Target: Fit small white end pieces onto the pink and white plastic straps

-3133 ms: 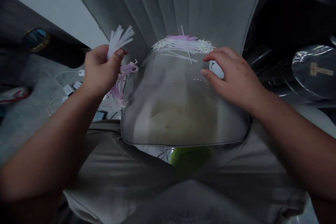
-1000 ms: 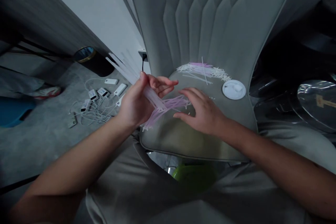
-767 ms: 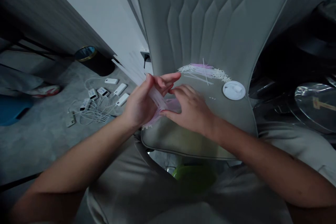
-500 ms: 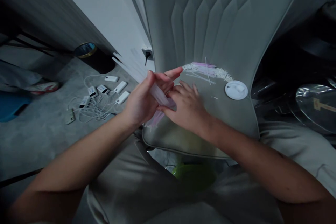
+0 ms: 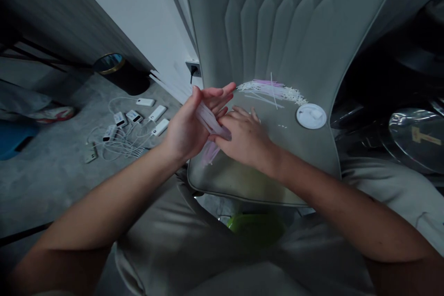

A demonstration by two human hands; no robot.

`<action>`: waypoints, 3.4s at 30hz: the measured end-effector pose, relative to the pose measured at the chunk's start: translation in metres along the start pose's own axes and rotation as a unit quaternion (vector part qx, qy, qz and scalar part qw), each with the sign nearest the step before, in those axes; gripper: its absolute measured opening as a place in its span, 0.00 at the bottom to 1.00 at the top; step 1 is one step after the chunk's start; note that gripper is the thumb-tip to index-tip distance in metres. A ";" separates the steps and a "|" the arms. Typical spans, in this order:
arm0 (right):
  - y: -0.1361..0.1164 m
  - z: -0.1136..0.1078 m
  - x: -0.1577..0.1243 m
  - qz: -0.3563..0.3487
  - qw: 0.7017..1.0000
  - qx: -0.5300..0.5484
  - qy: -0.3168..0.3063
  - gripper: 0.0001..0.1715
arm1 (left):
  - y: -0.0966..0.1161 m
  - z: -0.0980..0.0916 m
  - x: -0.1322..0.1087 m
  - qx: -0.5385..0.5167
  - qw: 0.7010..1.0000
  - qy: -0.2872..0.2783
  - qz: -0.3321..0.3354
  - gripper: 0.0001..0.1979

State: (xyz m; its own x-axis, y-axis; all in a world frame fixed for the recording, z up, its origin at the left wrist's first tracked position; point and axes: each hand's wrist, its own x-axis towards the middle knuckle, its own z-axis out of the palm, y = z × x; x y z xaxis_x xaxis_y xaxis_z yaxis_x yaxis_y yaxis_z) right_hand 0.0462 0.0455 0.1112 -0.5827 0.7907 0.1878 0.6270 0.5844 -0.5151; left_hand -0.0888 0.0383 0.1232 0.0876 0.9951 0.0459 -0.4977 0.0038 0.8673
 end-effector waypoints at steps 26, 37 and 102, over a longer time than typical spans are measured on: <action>0.011 -0.003 0.007 -0.008 0.977 0.213 0.015 0.04 | -0.003 -0.009 0.008 0.016 0.999 -0.037 -0.020 0.22; 0.007 -0.006 0.006 0.001 0.968 0.251 0.017 0.09 | -0.001 -0.007 0.006 0.022 0.998 -0.057 -0.018 0.23; 0.015 -0.013 0.002 0.064 0.931 0.357 0.032 0.06 | 0.001 -0.004 0.005 0.026 0.994 -0.074 -0.083 0.25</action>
State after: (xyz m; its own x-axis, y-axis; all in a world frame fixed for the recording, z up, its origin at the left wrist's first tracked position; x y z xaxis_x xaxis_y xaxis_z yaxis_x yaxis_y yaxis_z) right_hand 0.0609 0.0584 0.1148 -0.4795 0.8687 0.1240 0.1717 0.2315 -0.9576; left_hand -0.0924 0.0433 0.1224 0.2915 0.9561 -0.0304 -0.4214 0.1568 0.8932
